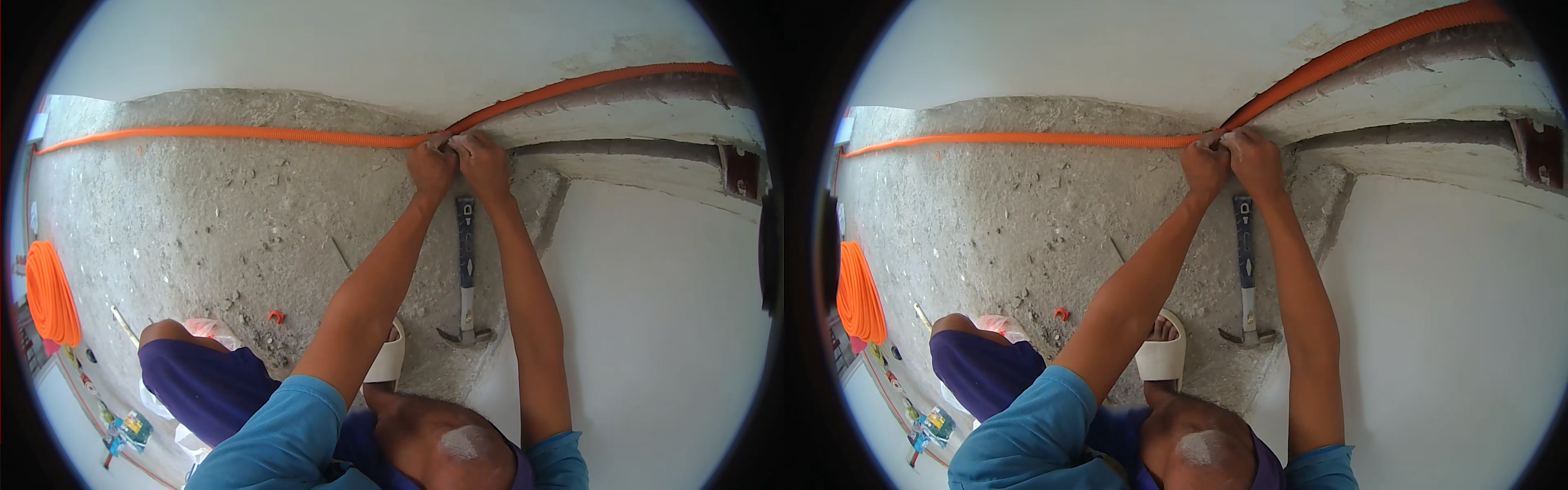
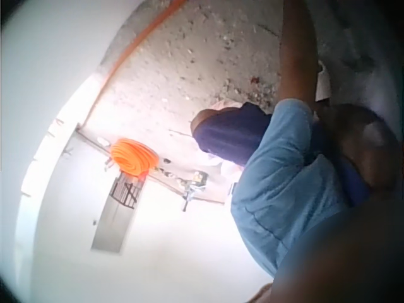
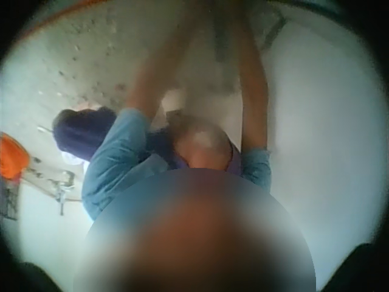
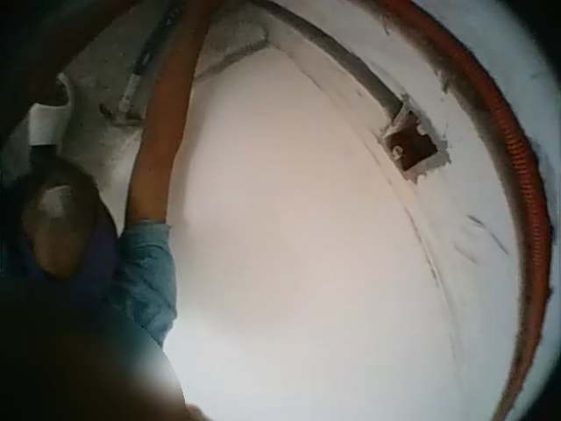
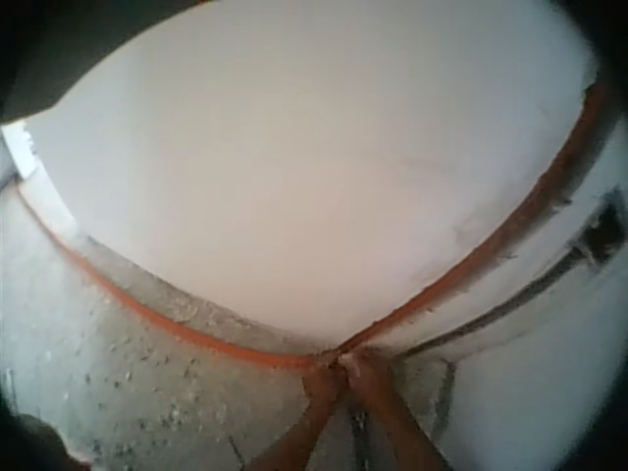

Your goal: Installing orange electrical conduit into a wall chase and securing it with nails and a hammer.

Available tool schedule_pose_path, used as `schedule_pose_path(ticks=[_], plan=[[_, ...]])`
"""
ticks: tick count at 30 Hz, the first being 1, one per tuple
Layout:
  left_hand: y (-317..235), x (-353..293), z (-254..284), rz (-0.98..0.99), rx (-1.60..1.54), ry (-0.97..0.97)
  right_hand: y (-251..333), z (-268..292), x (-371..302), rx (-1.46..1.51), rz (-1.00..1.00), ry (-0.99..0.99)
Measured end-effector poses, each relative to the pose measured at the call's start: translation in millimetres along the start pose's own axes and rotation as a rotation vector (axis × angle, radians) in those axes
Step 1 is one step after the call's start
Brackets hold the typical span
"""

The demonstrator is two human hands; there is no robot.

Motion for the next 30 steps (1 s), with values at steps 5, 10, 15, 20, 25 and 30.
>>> schedule_pose_path(ticks=[5,10,15,20,25,30], plan=[[0.8,2.7,-0.4,0.027,0.057,0.105,5.4,-3.7,6.0,-0.065,0.001,-0.003],[8.2,3.5,5.9,-0.104,0.045,0.004,29.0,15.0,-33.2,-0.096,-0.187,0.125],[4.3,4.1,2.3,-0.116,0.059,0.026,71.5,11.3,-108.1,-0.248,-0.015,0.587],[-0.2,4.7,4.9,-0.134,0.094,0.055,70.5,0.3,-135.6,-0.479,0.144,0.837],[0.5,2.4,5.6,-0.143,0.068,0.062,64.5,14.1,-146.4,-0.534,0.367,0.980],[1.6,3.3,7.2,-0.133,0.083,0.064,85.0,30.7,-133.6,-0.680,0.223,1.204]])
Point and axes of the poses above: each hand's wrist, its own x-axis towards the middle knuckle, its own z-axis out of the back of the hand, y = z × x, the point moved 3 cm from there along x, towards the middle knuckle, and after that the axes turned 11 degrees about x, right-handed, at the moved point
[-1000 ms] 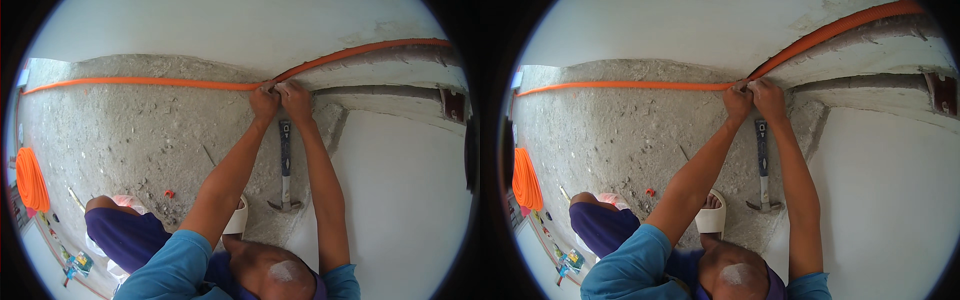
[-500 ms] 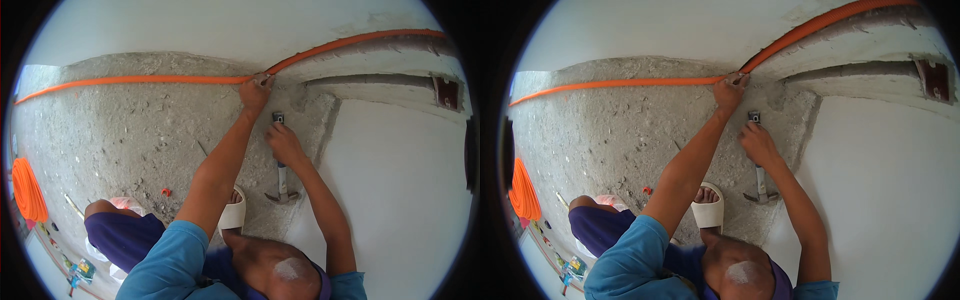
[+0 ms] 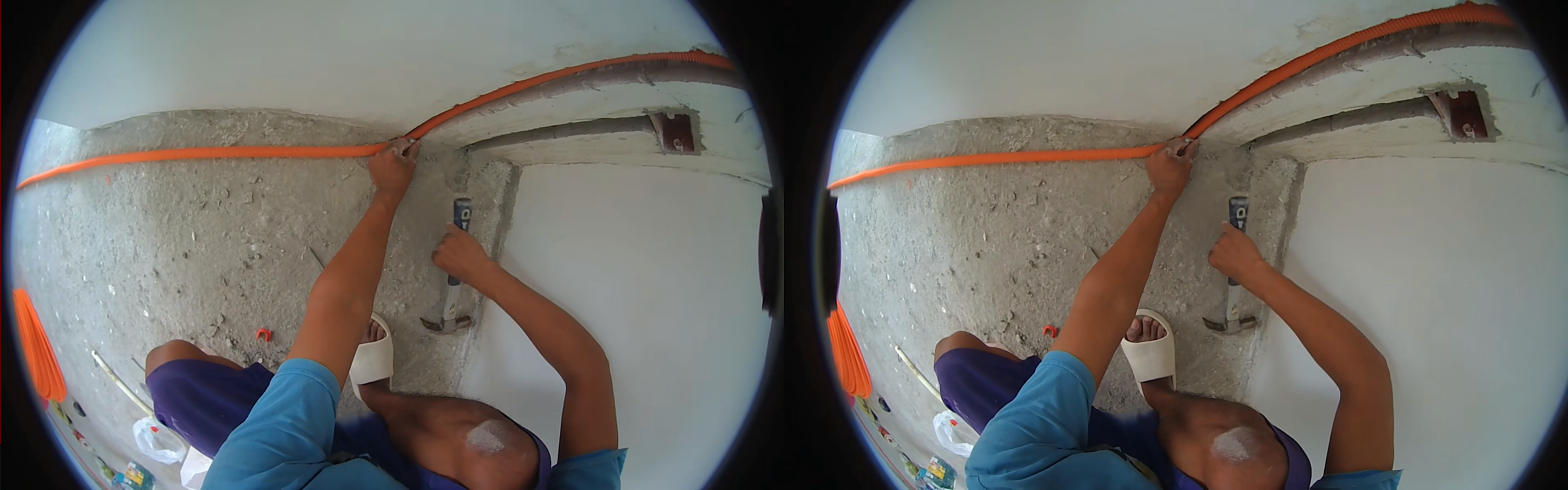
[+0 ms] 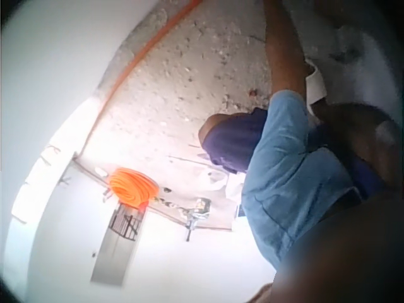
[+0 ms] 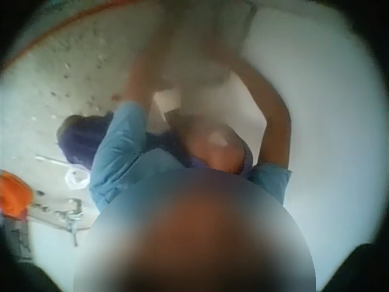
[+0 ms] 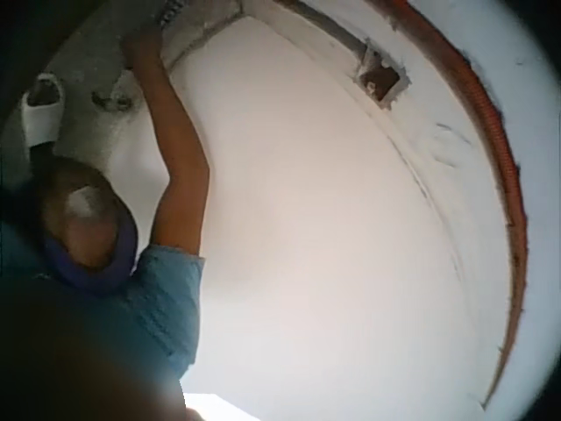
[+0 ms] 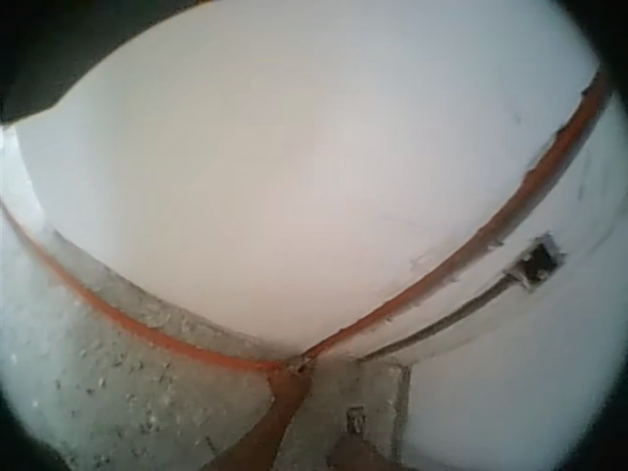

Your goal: Installing orange electrical conduit into a wall chase and securing it with nails and a hammer.

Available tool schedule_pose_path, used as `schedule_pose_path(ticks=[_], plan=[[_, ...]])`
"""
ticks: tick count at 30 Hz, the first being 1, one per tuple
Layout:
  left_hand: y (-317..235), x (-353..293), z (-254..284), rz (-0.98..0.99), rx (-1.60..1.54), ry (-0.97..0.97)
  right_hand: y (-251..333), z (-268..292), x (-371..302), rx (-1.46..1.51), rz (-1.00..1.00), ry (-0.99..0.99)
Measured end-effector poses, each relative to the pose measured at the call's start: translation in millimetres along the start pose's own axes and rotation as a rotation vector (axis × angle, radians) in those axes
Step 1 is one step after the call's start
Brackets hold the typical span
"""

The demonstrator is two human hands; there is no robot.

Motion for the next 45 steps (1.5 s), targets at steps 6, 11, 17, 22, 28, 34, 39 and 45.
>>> schedule_pose_path(ticks=[6,11,17,22,28,34,39,45], plan=[[2.1,1.5,-1.8,-0.024,-0.017,-0.030,36.2,54.5,-58.6,0.064,-0.391,0.201],[8.4,0.5,1.2,-0.026,-0.016,-0.054,40.0,69.5,-128.7,0.400,-0.610,0.347],[-1.9,-1.1,-6.2,-0.038,0.003,0.064,77.8,44.0,-148.1,0.999,-1.057,-0.282],[3.1,-0.3,-7.0,-0.002,0.010,0.003,77.4,13.5,-109.3,1.192,-1.091,-0.572],[-5.3,1.1,-9.8,0.048,0.013,-0.031,59.3,-3.5,-99.4,1.190,-0.894,-0.938],[0.0,1.0,-9.5,0.045,-0.049,-0.043,33.2,-20.4,-63.2,1.236,-0.729,-1.119],[6.5,0.8,-13.7,0.046,-0.063,-0.015,51.8,3.7,-52.0,1.425,-0.517,-1.358],[4.6,-1.8,-11.0,0.093,-0.123,0.046,60.4,-5.0,-39.3,1.540,-0.726,-0.782]])
Point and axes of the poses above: each hand's wrist, its own x-axis towards the middle knuckle, its own z-axis out of the back of the hand, y = z × x, the point moved 3 cm from there along x, towards the middle knuckle, and after that the axes turned 11 degrees about x, right-handed, at the moved point
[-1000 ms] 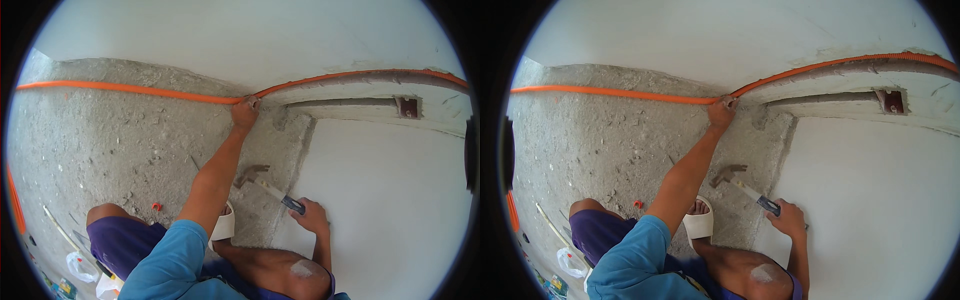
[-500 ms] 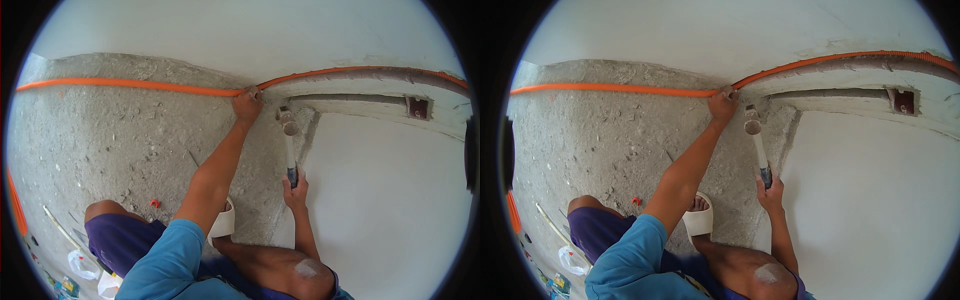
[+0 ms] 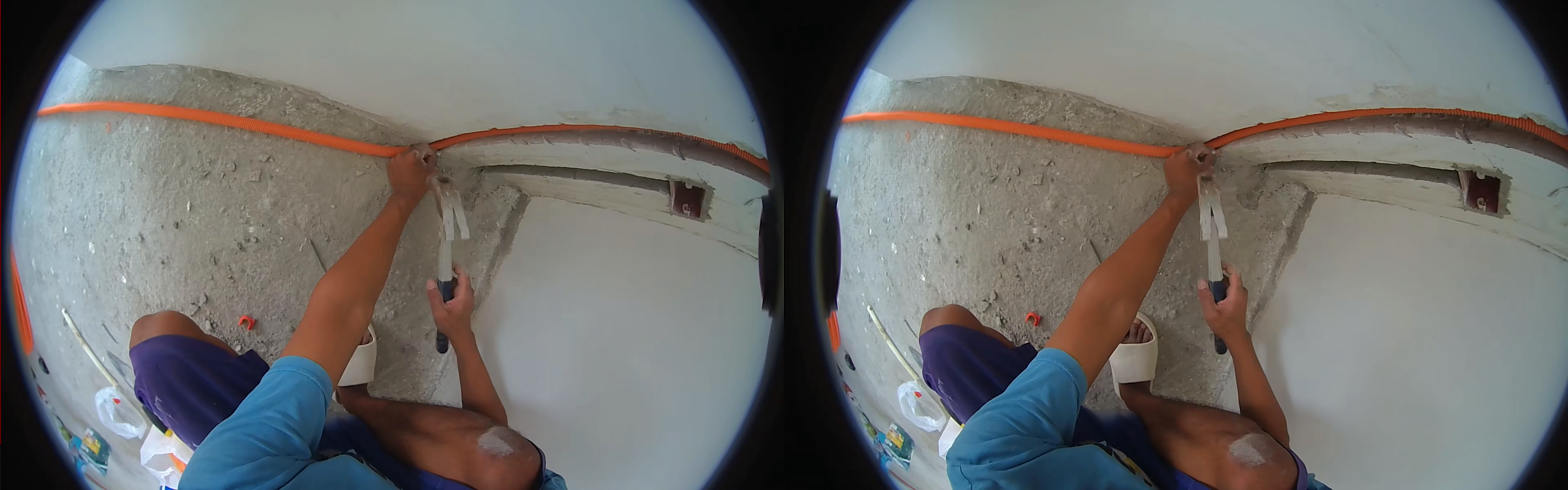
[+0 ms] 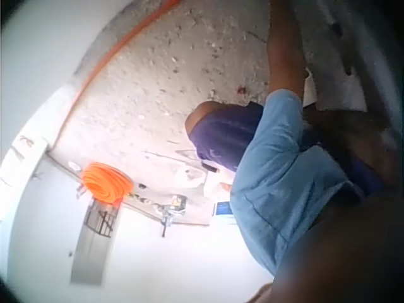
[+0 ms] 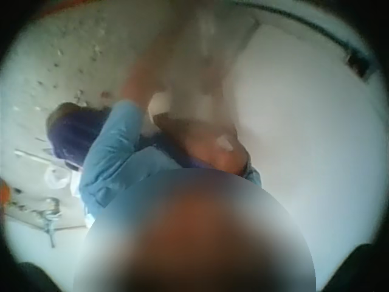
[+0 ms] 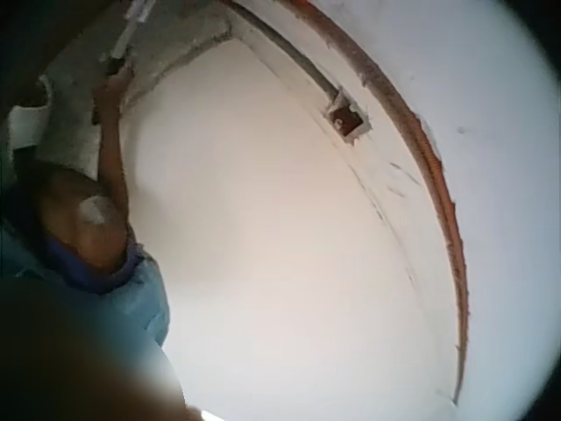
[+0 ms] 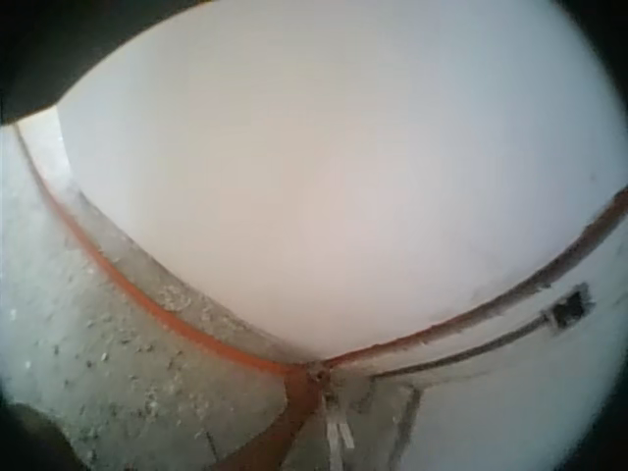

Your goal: Installing orange electrical conduit into a wall chase and securing it with nails and a hammer.

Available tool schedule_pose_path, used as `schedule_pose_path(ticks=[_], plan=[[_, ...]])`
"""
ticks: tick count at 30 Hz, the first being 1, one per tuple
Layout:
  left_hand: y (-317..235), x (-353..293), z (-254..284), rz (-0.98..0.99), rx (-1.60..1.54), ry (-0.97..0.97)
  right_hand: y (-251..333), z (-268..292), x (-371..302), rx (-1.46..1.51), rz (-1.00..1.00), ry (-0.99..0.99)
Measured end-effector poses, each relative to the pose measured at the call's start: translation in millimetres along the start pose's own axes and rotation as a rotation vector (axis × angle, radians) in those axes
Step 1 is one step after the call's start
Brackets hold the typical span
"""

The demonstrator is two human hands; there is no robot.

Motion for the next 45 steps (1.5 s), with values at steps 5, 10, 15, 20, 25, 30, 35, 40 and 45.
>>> schedule_pose_path(ticks=[5,10,15,20,25,30,35,40,45], plan=[[-4.1,5.4,0.7,0.043,0.035,0.003,8.2,7.0,17.5,-0.221,0.419,-0.273],[-2.5,6.4,1.8,0.066,0.055,0.036,21.7,12.5,44.9,-0.280,0.518,-0.292],[-5.2,5.3,6.0,0.037,0.046,0.007,18.2,7.3,64.2,-0.341,0.520,-0.221],[-1.5,6.6,7.9,0.035,0.159,0.002,7.4,-1.5,85.4,-0.395,0.305,-0.162],[-4.6,8.0,7.1,0.036,0.074,0.013,7.4,1.9,78.7,-0.351,0.505,-0.215],[-6.1,5.1,9.7,0.026,0.145,0.023,7.2,2.0,99.4,-0.544,0.241,-0.149],[-0.4,5.4,8.3,-0.002,0.106,0.011,4.4,1.2,95.5,-0.425,0.222,-0.149],[8.3,5.3,3.4,0.011,0.001,0.002,26.6,6.8,72.5,-0.328,0.543,-0.231],[-0.1,5.1,1.2,0.007,0.004,-0.006,13.2,22.7,71.5,-0.342,0.726,-0.180]])
Point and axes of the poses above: each hand's wrist, its own x-axis towards the middle knuckle, its own z-axis out of the back of the hand, y = z × x, the point moved 3 cm from there along x, towards the middle knuckle, and after that the axes turned 11 degrees about x, right-handed, at the moved point
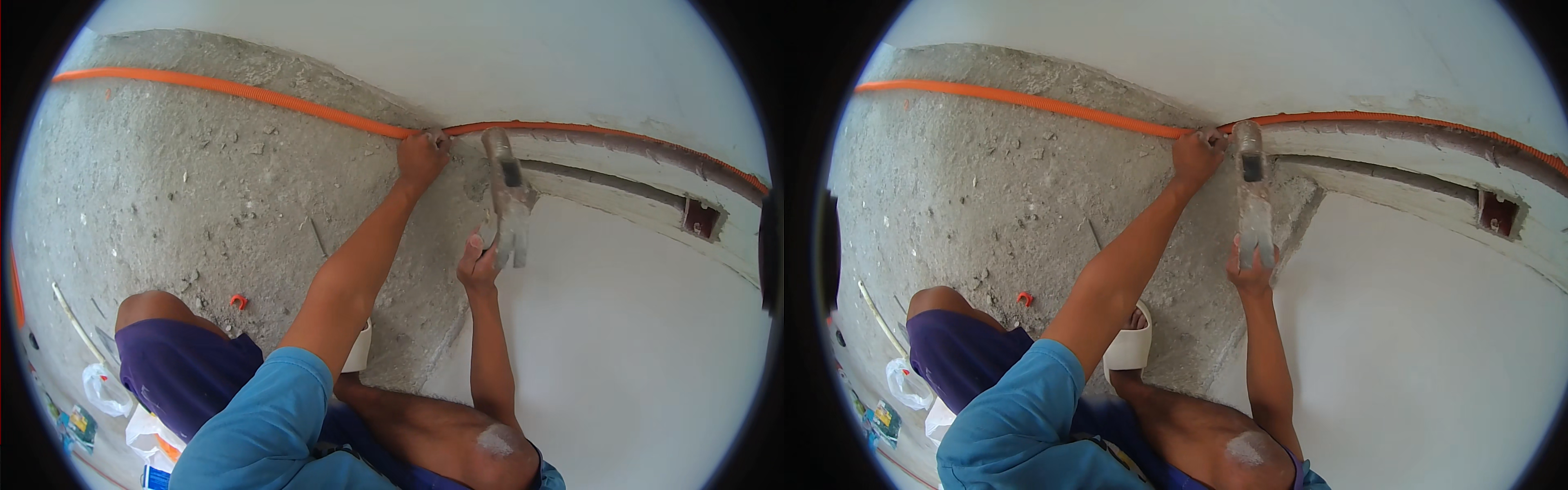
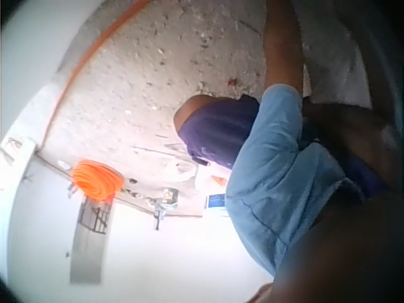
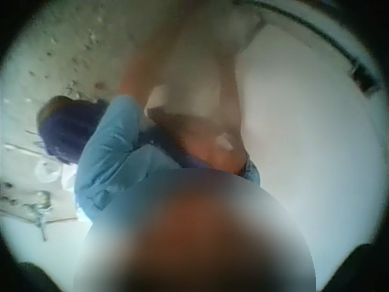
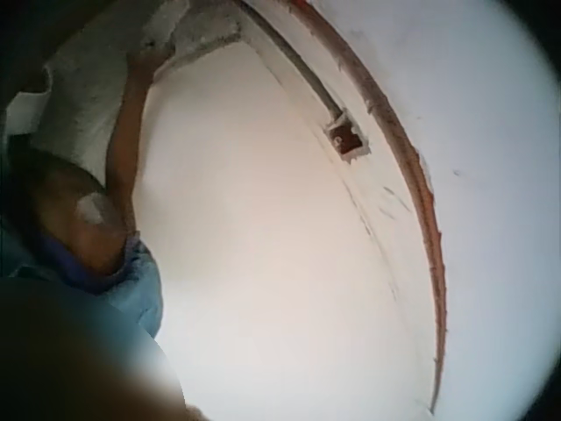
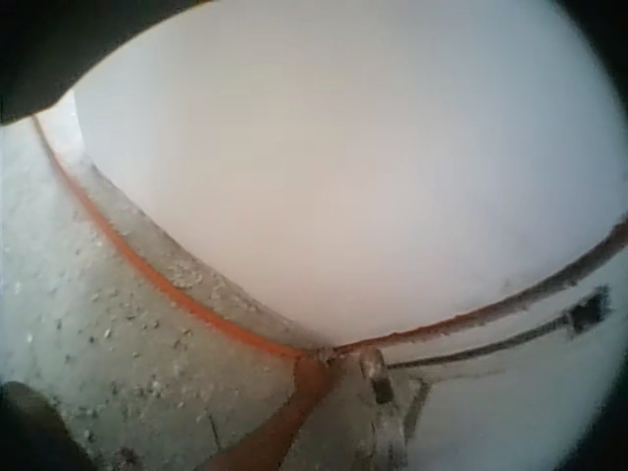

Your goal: Installing orange electrical conduit into a wall chase and securing it with nails and a hammer.

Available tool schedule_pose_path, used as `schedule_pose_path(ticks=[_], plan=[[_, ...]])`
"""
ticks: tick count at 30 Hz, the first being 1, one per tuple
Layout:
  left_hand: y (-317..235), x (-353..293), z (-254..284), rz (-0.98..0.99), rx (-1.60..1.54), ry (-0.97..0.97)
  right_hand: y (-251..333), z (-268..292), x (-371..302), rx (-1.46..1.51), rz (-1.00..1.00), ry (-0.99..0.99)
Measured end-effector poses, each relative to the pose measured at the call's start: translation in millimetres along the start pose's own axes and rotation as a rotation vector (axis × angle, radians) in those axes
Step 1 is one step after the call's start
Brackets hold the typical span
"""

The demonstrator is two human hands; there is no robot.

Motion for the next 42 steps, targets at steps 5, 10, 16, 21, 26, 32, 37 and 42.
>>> schedule_pose_path(ticks=[5,10,16,21,26,32,37,42], plan=[[-2.9,-1.8,6.4,-0.005,0.100,-0.047,-15.7,-22.3,17.2,-0.220,-0.372,0.201],[1.9,-1.5,9.6,0.028,0.037,-0.027,16.1,-15.2,12.4,-0.065,-0.125,0.034],[-4.7,0.3,6.7,0.033,0.038,-0.006,-8.0,-7.6,13.9,-0.275,-0.119,0.179],[-1.6,-1.0,5.5,0.058,0.098,0.014,-2.1,-10.4,10.2,-0.196,-0.335,0.170],[-2.0,1.7,1.8,0.047,-0.028,0.034,3.1,5.3,4.1,-0.090,0.050,0.062],[6.0,0.8,1.9,0.054,0.099,0.003,-9.7,-17.1,13.8,-0.264,-0.404,0.206],[-1.4,3.9,1.2,0.042,-0.003,-0.006,-5.1,1.2,-2.2,-0.168,-0.094,0.022],[-1.0,-0.3,4.4,0.059,0.018,0.006,23.7,-3.3,23.5,-0.318,0.294,-0.035]])
Point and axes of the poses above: each hand's wrist, its own x-axis towards the middle knuckle, its own z-axis out of the back of the hand, y = z × x, the point moved 3 cm from there along x, towards the middle knuckle, and after that the axes turned 11 degrees about x, right-handed, at the moved point
